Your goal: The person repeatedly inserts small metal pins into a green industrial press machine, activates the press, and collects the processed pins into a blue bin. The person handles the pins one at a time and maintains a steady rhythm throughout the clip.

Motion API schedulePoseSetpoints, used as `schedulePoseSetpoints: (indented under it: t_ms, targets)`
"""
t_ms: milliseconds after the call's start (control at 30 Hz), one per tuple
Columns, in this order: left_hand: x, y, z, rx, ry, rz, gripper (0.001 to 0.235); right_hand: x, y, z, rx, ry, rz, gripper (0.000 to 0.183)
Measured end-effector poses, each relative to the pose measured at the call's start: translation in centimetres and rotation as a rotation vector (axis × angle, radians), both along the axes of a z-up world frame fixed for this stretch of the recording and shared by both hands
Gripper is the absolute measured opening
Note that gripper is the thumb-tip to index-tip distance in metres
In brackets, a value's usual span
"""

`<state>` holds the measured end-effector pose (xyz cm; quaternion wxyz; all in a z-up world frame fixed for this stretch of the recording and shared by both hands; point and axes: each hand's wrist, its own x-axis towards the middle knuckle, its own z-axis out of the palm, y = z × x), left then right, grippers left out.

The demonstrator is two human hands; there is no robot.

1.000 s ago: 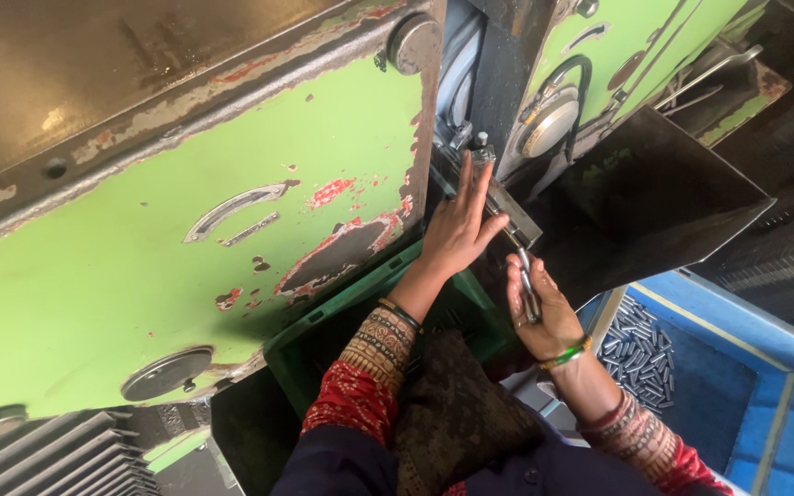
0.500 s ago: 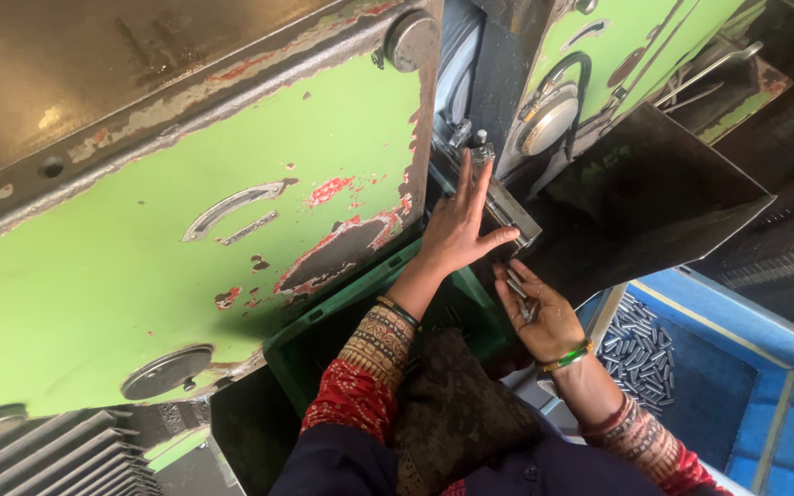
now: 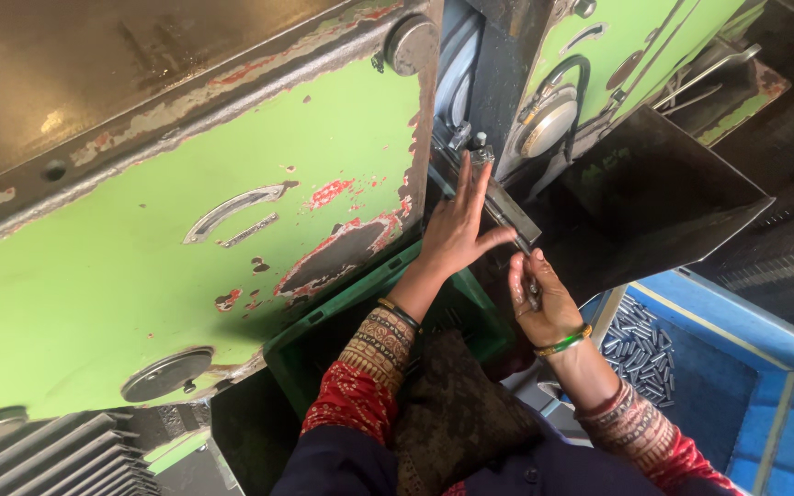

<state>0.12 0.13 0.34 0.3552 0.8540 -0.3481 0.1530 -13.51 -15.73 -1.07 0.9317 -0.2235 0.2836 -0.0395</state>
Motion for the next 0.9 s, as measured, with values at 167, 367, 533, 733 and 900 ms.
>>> schedulePoseSetpoints:
  t_ms: [167, 367, 533, 733, 900]
  targets:
    - [-0.2, 0.0, 0.6, 0.048, 0.065, 0.005, 0.128, -0.2, 0.7, 0.2, -0.011, -0.056, 0.023, 0.024]
    - [0.3, 0.0, -0.3, 0.010, 0.027, -0.033, 0.114, -2.1, 1.7, 2.1, 0.001, 0.017, 0.154, 0.026]
    - [0.4, -0.1, -0.9, 0.030, 0.066, -0.026, 0.101, -2.9, 1.7, 2.7, -0.107, -0.064, 0.232, 0.034]
    - [0.2, -0.3, -1.0, 0.050, 0.094, 0.013, 0.094, -1.4, 0.4, 0.9, -0.043, -0.106, 0.097, 0.017]
    - [0.3, -0.2, -0.3, 0.020, -0.001, 0.007, 0.125, 0.1, 0.1, -0.4, -0.026, -0.052, 0.104, 0.011]
